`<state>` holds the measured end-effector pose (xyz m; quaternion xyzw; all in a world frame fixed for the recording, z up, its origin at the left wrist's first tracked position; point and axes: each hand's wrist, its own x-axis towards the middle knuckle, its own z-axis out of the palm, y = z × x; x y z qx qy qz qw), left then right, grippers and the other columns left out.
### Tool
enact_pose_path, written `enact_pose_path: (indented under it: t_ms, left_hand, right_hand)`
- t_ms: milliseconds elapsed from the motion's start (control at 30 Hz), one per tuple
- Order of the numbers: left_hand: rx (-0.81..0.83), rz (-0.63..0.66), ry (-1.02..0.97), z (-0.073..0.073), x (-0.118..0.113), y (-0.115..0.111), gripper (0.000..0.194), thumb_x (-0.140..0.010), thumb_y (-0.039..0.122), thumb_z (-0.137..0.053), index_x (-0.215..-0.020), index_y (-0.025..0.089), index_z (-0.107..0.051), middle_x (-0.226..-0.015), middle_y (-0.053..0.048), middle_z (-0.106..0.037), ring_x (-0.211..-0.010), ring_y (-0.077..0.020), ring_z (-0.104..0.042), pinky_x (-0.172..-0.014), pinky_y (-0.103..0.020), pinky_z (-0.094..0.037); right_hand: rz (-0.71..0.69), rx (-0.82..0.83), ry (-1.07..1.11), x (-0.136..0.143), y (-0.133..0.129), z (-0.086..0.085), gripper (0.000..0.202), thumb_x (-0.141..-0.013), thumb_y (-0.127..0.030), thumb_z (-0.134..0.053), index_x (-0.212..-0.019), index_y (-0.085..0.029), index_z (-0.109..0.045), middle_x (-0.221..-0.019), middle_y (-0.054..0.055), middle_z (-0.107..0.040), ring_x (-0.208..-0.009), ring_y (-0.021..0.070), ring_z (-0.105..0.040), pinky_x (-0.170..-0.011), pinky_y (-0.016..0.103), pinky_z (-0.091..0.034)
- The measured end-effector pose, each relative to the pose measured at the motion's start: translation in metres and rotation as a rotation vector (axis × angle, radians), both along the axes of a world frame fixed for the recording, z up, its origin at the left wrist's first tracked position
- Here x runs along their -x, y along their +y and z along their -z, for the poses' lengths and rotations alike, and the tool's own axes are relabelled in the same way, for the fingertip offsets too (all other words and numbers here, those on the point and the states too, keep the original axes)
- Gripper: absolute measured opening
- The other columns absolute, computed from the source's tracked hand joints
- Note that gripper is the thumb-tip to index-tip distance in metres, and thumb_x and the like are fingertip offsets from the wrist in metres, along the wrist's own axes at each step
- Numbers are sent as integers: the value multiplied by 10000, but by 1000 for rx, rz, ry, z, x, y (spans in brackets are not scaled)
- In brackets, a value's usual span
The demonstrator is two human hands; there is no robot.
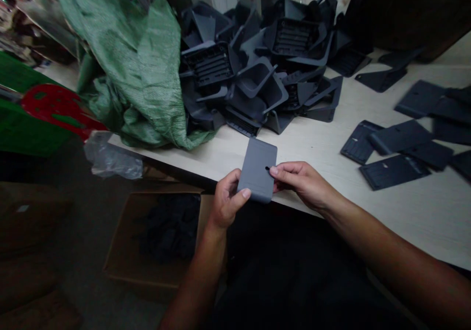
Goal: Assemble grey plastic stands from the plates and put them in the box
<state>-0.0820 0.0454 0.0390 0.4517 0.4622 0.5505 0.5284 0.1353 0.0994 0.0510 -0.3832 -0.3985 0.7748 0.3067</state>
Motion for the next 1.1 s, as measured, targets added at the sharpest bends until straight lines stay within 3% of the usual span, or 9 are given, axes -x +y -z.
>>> enact_pose_path:
  t_ms: [167,300,400,467,533,633,733,900,1100]
  left_hand:
    - [-51,200,142,-6,12,-1,369,-878,537,-758,-1000,193,-705,-876,-37,-646,-790,-214,-583,-738,-329,-449]
    - [-23,370,239,-15,23,5,388,-932,487,-722,-1185,193,-723,-1078,-90,-709,-1047,-298,-650,-914,-376,-488]
    - [-25,245,163,-15,26,13,434,-964,575,-650,-1110,178,-751,-1083,-105,-745,-1090,-312,-668,-992,-394,-483]
    - [38,98,-43,-14,21,20,537,-945,682,-603,-1044,177,-756,-1023,-107,-771,-1033,-311,-702,-973,-403,-508]
    - [172,42,-283,-14,10,27,615,-914,740,-569,-1056,170,-751,-979,-120,-792,-960,-314,-733,-897,-414,-549]
    - [363,91,-489,-18,-14,35,466,-869,577,-640,-1037,152,-727,-948,-140,-814,-848,-291,-751,-803,-401,-578]
    - [398,91,-572,-22,-37,35,266,-792,396,-657,-932,172,-686,-858,-116,-809,-862,-298,-773,-853,-423,-594]
    - [262,-71,-527,-29,-54,23,228,-825,386,-589,-915,194,-674,-796,-90,-792,-943,-318,-783,-893,-436,-591]
    - [254,-67,-508,-29,-52,17,235,-835,399,-597,-929,193,-662,-804,-100,-802,-900,-300,-782,-885,-411,-584]
  right_hand:
    - [-1,95,113,7,1,3,439,-804,-580,-909,-900,-162,-817,-806,51,-787,-710,155,-727,-701,264,-594]
    - [41,-90,115,6,-1,-4,387,-867,-531,-868,-1035,-184,-836,-957,55,-820,-832,187,-748,-829,310,-602]
    - [-10,-383,-16,1,-6,-7,313,-948,-470,-800,-1098,-197,-831,-1005,47,-817,-954,223,-746,-921,339,-578]
    - [-119,-564,-162,-2,-9,-6,271,-995,-436,-748,-1094,-197,-827,-952,32,-797,-870,200,-715,-821,296,-556]
    - [-228,-665,-259,-2,-12,-3,254,-1008,-423,-727,-1056,-192,-821,-876,12,-764,-734,164,-653,-692,264,-505]
    - [-255,-648,-235,3,-15,-1,283,-1012,-449,-713,-1047,-186,-811,-888,14,-748,-761,170,-644,-687,261,-486]
    - [-150,-595,-146,9,-20,-4,325,-1009,-477,-704,-997,-166,-797,-899,27,-722,-833,186,-635,-772,278,-502]
    - [29,-620,-92,15,-35,-9,278,-993,-414,-722,-917,-148,-741,-808,7,-652,-741,152,-555,-709,264,-466]
    - [34,-585,-94,15,-40,-9,259,-968,-394,-762,-892,-147,-769,-740,-11,-622,-671,128,-517,-644,249,-436]
